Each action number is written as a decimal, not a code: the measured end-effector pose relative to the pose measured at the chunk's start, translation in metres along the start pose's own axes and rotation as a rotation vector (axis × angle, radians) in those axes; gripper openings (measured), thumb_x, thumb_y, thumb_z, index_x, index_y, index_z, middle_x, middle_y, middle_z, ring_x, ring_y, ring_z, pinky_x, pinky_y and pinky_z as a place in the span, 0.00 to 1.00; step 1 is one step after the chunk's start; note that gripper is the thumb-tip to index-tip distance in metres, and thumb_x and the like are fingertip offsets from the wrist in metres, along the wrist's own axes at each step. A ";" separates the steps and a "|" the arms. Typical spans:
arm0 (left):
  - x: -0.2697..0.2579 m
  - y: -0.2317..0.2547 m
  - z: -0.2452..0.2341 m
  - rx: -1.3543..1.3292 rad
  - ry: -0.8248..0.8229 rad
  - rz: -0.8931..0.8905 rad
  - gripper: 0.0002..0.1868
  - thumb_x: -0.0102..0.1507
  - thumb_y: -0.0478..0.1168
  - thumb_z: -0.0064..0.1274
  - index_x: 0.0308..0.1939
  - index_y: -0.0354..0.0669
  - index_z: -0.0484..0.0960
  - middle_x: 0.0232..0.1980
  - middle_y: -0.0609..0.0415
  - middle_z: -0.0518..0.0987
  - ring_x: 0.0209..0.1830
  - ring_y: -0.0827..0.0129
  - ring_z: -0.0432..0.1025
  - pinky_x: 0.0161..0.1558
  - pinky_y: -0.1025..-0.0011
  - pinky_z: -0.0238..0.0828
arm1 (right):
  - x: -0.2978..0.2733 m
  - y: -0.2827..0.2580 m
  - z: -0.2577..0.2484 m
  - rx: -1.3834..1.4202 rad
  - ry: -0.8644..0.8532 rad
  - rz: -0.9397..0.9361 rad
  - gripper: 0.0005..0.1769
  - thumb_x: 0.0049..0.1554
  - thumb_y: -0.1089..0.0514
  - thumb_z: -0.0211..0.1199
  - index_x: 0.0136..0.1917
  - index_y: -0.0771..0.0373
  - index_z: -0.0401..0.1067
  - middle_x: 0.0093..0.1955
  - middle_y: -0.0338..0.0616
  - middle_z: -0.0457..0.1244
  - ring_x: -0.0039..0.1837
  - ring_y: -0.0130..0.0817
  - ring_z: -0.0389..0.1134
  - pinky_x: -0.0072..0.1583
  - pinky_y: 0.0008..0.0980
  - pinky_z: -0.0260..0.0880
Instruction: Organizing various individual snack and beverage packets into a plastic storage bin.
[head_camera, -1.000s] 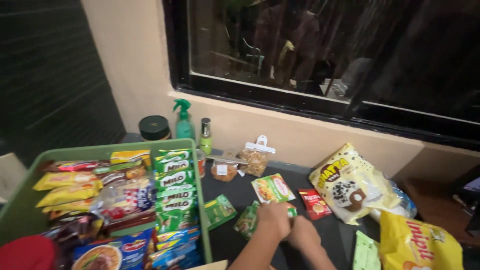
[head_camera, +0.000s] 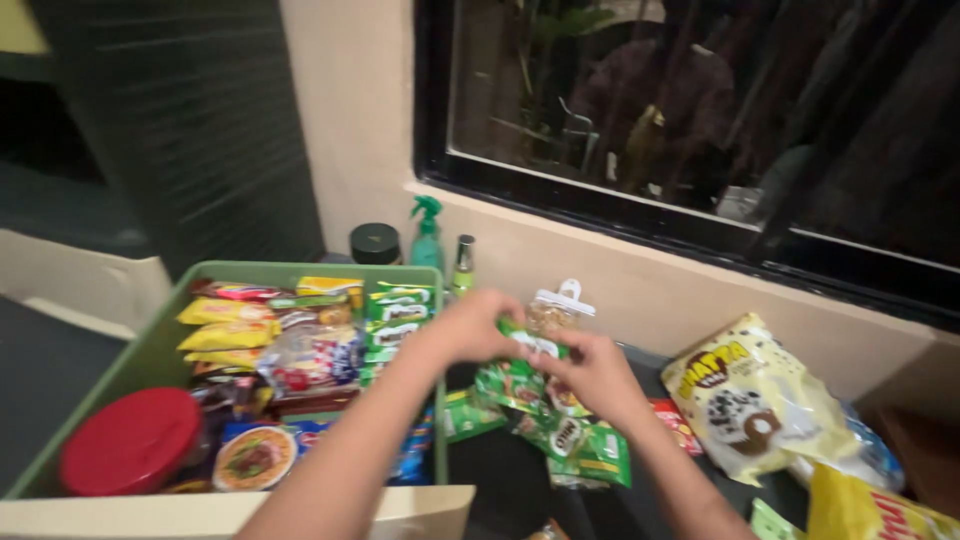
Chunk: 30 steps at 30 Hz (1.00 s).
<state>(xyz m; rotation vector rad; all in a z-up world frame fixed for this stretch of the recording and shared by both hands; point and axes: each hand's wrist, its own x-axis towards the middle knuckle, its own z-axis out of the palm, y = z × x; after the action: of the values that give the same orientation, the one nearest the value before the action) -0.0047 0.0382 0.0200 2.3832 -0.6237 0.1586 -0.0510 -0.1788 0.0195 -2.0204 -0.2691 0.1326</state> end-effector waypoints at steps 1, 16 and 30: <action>-0.013 0.000 -0.018 0.005 0.007 -0.008 0.24 0.45 0.48 0.74 0.42 0.46 0.86 0.43 0.43 0.85 0.46 0.56 0.79 0.49 0.62 0.75 | 0.003 -0.014 0.009 0.002 -0.009 -0.007 0.19 0.52 0.57 0.71 0.58 0.58 0.80 0.34 0.41 0.71 0.32 0.23 0.68 0.34 0.25 0.63; -0.163 -0.124 -0.042 -0.425 0.161 -0.153 0.19 0.53 0.34 0.67 0.47 0.41 0.83 0.33 0.57 0.84 0.29 0.79 0.77 0.31 0.74 0.74 | 0.035 -0.047 0.167 -0.151 -0.250 -0.197 0.15 0.53 0.58 0.70 0.54 0.62 0.80 0.36 0.45 0.71 0.34 0.27 0.71 0.38 0.29 0.70; -0.171 -0.103 -0.017 -0.229 0.266 -0.184 0.20 0.54 0.38 0.67 0.49 0.42 0.83 0.46 0.41 0.83 0.48 0.48 0.78 0.50 0.60 0.75 | 0.017 -0.058 0.173 -1.024 -0.127 -0.359 0.18 0.47 0.56 0.73 0.53 0.45 0.82 0.45 0.40 0.69 0.62 0.40 0.63 0.70 0.56 0.50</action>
<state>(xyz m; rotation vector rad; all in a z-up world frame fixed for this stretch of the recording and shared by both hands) -0.1054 0.1853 -0.0717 2.1359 -0.2793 0.3010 -0.0783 0.0004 -0.0058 -2.9220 -0.9156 -0.1395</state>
